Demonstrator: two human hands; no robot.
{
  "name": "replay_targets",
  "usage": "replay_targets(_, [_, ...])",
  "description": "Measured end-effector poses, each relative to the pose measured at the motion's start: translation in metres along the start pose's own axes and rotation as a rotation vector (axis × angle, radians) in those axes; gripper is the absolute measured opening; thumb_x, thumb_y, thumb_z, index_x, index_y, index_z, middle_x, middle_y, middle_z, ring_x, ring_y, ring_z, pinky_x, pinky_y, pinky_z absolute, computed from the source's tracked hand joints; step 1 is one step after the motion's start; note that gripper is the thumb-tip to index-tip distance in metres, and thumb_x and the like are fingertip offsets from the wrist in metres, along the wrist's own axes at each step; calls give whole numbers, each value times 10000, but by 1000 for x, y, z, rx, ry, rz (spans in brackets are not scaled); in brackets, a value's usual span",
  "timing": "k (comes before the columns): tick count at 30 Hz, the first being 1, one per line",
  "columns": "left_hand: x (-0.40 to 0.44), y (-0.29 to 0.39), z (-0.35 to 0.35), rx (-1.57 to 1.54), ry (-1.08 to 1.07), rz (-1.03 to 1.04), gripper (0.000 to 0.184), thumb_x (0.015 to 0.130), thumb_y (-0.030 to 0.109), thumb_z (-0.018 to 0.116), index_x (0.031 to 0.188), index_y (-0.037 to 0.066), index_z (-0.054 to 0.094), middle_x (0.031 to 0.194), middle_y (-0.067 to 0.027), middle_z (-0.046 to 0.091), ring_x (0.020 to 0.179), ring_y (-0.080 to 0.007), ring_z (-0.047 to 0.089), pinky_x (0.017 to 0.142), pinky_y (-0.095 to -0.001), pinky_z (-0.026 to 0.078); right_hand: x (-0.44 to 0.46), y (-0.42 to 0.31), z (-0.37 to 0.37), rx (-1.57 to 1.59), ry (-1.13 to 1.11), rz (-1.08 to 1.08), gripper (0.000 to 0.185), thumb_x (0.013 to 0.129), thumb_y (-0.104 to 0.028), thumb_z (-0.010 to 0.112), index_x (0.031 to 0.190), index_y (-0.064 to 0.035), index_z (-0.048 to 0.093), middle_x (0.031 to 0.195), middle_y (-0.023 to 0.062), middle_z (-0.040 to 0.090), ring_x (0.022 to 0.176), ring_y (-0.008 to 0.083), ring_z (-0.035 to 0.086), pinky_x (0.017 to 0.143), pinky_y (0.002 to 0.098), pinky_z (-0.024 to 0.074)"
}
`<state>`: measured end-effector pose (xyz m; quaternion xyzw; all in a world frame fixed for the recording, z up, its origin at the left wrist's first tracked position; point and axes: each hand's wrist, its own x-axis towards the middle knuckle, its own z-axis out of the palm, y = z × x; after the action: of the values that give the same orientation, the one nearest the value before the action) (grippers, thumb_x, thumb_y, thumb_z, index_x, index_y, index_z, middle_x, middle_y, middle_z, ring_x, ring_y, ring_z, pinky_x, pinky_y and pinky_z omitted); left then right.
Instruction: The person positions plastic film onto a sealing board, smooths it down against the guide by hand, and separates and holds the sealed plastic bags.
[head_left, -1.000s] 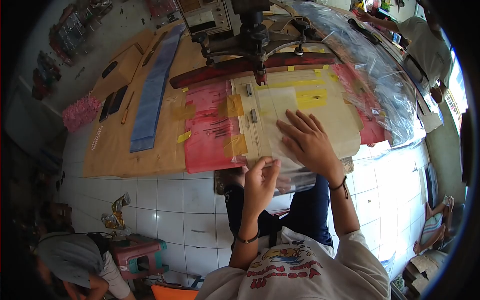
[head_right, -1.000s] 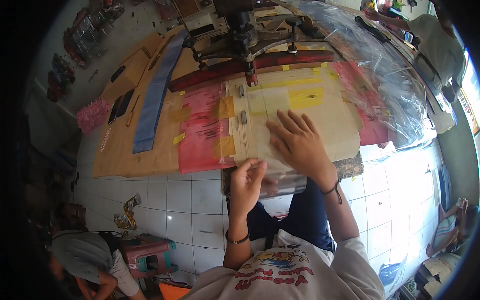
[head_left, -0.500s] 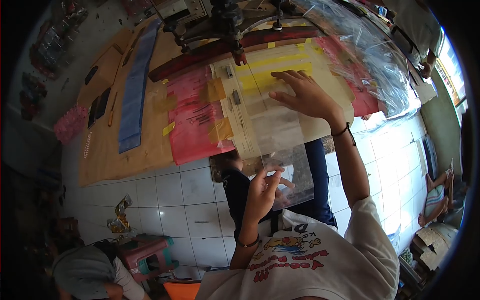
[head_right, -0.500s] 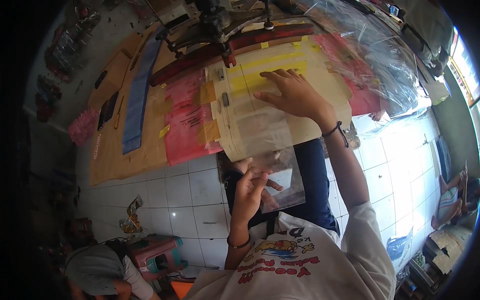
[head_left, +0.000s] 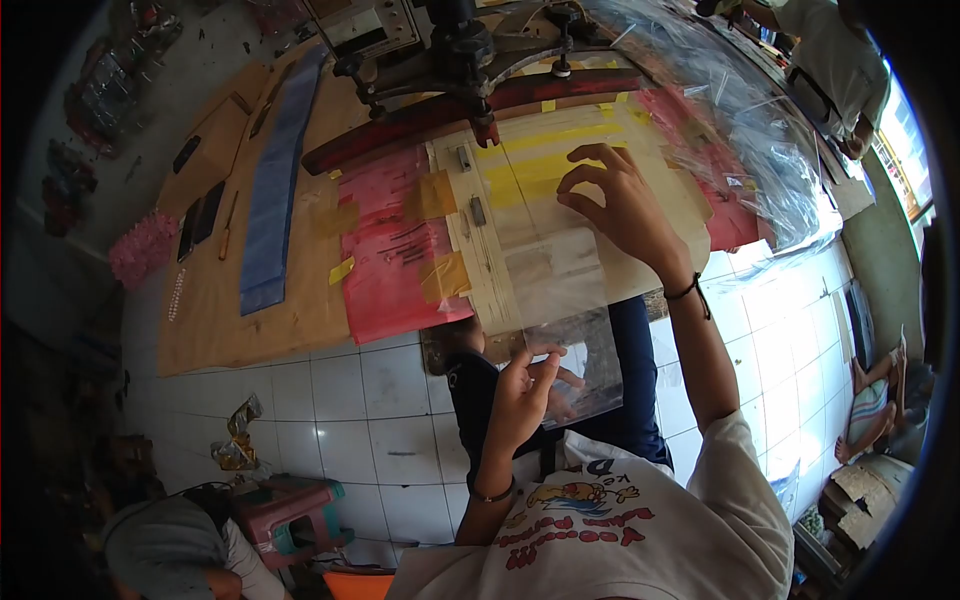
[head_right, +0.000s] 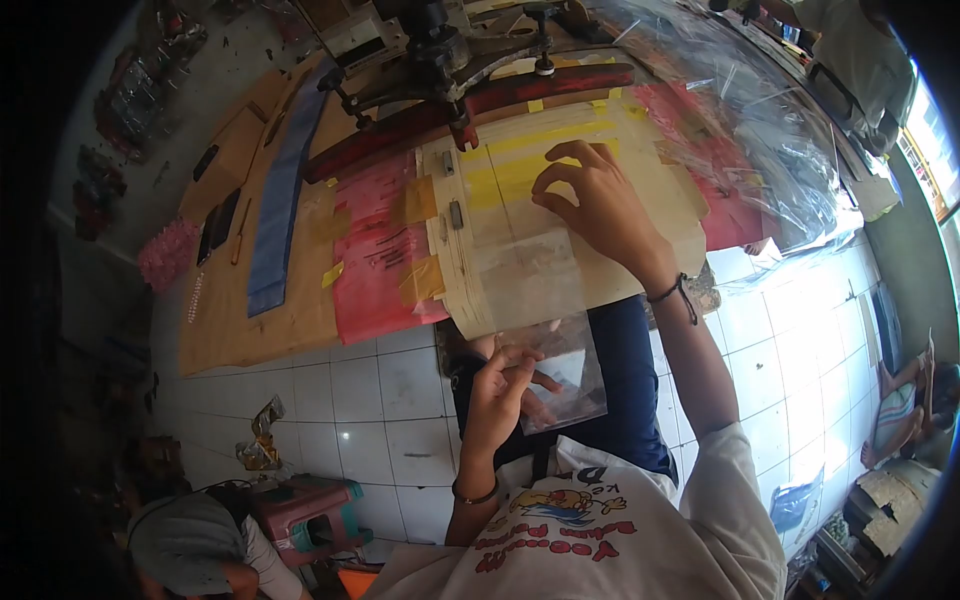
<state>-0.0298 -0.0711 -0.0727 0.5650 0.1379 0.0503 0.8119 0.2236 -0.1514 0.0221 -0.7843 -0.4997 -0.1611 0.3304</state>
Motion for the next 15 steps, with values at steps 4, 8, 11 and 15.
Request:
replay_targets(4, [5,0,2,-14,7,8,244,1081,227,512,1174,2,512,906,-217,735,558,-259,715,457,-276,523,-1,-11,-9,186,-159,133,181,916,-204,719,1055,-88,725,1189,132,683,1177,312,583,1001,412,457])
replay_targets(8, [7,1,4,3,-10,6,225,1083,217,505,1160,6,509,955,-228,739,576,-262,722,456,-272,524,-6,-7,1,19,-200,108,265,935,-292,692,1088,-76,703,1184,131,678,1174,315,579,1006,425,442])
replay_targets(11, [7,2,5,-15,-9,-35,258,1082,244,515,1196,13,533,1002,-185,753,584,-174,702,495,-240,502,4,6,0,20,-382,46,315,947,-340,671,1142,-92,685,1152,118,666,1147,321,576,1017,422,422])
replay_targets(15, [10,1,3,9,-23,18,246,1082,225,507,1201,10,509,969,-222,741,589,-254,726,451,-261,524,12,4,0,8,-450,61,336,926,-329,701,1181,-113,671,1126,105,648,1141,311,564,1023,398,404])
